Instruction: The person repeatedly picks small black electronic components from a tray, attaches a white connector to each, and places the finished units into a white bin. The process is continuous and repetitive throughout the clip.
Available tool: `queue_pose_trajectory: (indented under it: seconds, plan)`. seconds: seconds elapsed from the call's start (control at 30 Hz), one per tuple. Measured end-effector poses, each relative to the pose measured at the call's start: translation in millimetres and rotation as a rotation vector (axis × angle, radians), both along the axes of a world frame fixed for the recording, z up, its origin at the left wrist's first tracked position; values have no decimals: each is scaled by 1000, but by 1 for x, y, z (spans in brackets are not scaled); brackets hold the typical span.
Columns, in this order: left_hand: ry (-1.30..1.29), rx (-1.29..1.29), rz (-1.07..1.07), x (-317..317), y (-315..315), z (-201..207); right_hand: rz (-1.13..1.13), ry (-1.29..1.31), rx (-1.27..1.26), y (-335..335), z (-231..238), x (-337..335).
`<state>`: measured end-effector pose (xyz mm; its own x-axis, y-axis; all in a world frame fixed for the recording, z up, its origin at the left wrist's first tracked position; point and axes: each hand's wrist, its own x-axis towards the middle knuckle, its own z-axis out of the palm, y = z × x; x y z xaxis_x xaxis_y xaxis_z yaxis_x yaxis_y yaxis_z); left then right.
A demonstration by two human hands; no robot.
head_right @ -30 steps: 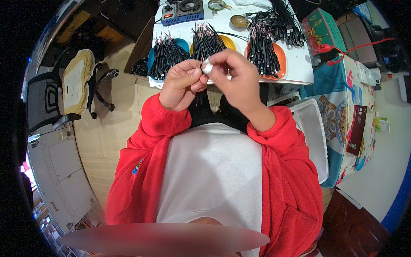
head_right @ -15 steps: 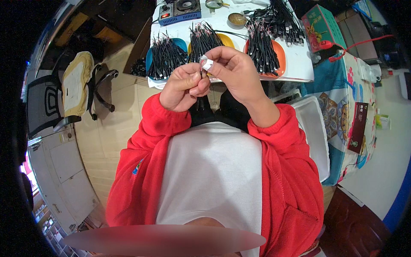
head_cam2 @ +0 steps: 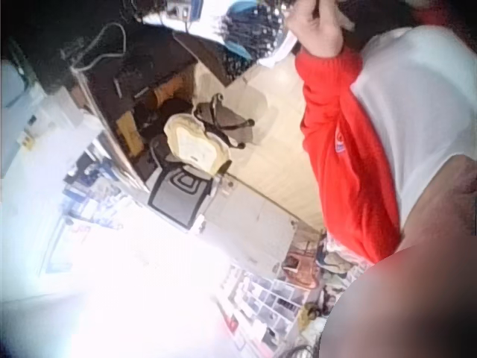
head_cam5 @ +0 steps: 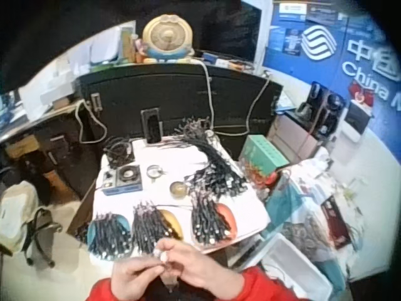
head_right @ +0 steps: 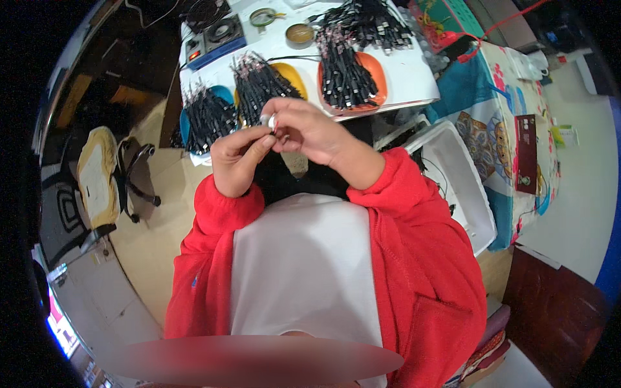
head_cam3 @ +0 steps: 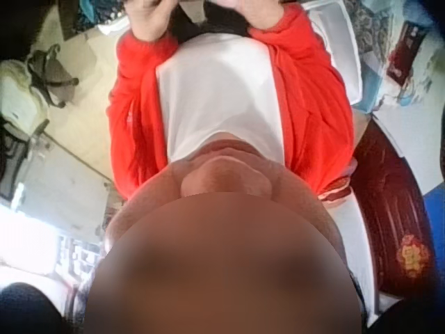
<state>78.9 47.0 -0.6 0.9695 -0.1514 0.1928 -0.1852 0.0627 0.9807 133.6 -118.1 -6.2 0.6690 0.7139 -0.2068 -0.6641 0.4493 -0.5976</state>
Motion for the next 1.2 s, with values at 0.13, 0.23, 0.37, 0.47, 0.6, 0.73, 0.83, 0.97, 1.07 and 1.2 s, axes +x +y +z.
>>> queue_pose_trajectory:
  seconds: [0.13,0.23,0.37,0.47,0.6,0.73,0.83,0.97,1.07,1.2]
  plan:
    - [189,-213,-24,11,-5,-10,-176,-297,-315,-26,-15,18]
    - [264,-278,18,18,-6,-14,-546,-912,-1117,-69,-23,63]
    - [274,-337,-31,25,-10,-18,-591,-1019,-1755,-108,-43,93]
    - [306,-401,-37,27,-14,-19,-562,-1024,-1816,-113,-55,95]
    - [343,-389,5,25,-13,-18,-676,-1048,-1802,-108,-58,91]
    - [364,-435,30,22,-13,-18,-607,-1095,-1829,-109,-55,94]
    - [345,-476,10,20,-12,-19,-606,-1116,-1834,-110,-56,97]
    - [341,-495,16,17,-12,-20,-619,-1176,-1832,-107,-54,99]
    - [346,-526,36,15,-12,-18,-815,-1198,-1819,-103,-37,91]
    - [344,-624,74,15,-19,-12,-984,-1322,-1229,-80,-4,56]
